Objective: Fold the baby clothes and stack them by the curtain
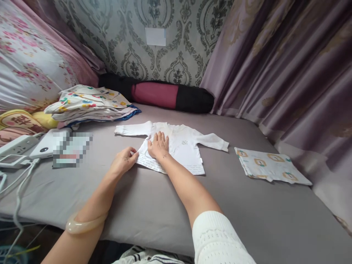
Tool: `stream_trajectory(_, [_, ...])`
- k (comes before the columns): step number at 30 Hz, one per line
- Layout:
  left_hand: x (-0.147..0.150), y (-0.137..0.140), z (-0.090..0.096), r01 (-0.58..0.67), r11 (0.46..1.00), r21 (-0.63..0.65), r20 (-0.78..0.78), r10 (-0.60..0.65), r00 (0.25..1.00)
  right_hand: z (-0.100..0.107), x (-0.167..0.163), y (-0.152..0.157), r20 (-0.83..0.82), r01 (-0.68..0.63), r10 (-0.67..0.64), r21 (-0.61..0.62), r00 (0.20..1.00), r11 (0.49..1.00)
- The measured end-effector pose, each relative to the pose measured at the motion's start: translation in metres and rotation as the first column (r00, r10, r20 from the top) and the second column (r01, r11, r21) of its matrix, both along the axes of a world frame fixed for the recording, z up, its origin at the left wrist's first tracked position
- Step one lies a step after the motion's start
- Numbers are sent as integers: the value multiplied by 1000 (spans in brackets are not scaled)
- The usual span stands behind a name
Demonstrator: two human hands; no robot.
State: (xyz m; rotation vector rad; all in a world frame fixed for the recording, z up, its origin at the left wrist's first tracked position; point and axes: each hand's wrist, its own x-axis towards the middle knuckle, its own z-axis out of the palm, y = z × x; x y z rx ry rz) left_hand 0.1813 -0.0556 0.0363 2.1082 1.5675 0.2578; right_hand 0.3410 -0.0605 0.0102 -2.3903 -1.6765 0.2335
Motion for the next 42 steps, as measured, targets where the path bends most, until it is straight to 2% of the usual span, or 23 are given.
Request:
stream_trajectory(5, [-1,4,0,-44,999,24,-15,45,999,1,-30,-28,-62,-84,84,9,994,996])
stream_trajectory(10, [-2,5,4,-107,991,78,38,104,994,11,-63,-73,-178,-248,244,0,953,969])
stream_trajectory(13, [-1,5,4,-138,984,115,81,129,988,26,-76,-108,-279,-380,363,-9,889,925])
stream_trajectory(16, [0,6,1,-102,981,166,140,79,987,41,-69,-134,-370,-544,526,63,766,837])
stream_trajectory(17, [2,6,-1,-69,977,200,161,37,986,44,-60,-138,-379,-541,535,101,755,835])
stream_trajectory(18, [4,5,-3,-23,969,244,180,-22,983,45,-50,-141,-366,-486,504,146,782,861])
stream_trajectory(20, [10,-1,-6,102,934,341,209,-181,961,44,-24,-142,-271,-285,338,218,901,934])
stream_trajectory(21, [14,-5,-7,179,905,387,214,-277,937,41,-10,-141,-199,-194,237,216,951,957])
stream_trajectory(23, [23,-17,-9,354,817,456,192,-479,857,32,13,-139,-102,-49,64,145,993,988])
stream_trajectory(26, [37,-37,-14,594,661,459,63,-691,720,17,32,-140,-56,8,-5,51,998,999])
stream_trajectory(28, [43,-46,-19,681,614,399,-34,-732,681,9,34,-142,-50,-10,12,32,999,999])
stream_trajectory(31, [49,-53,-26,725,614,312,-126,-730,672,4,33,-144,-63,-25,26,22,998,999])
stream_trajectory(34, [50,-51,-33,727,608,320,-162,-720,674,8,38,-144,-80,-46,46,4,996,999])
stream_trajectory(39, [51,-47,-41,735,572,363,-228,-710,666,32,57,-136,-60,-101,102,27,993,995])
stream_trajectory(42, [52,-47,-44,733,561,385,-241,-705,667,51,71,-122,-115,-48,45,-23,992,999])
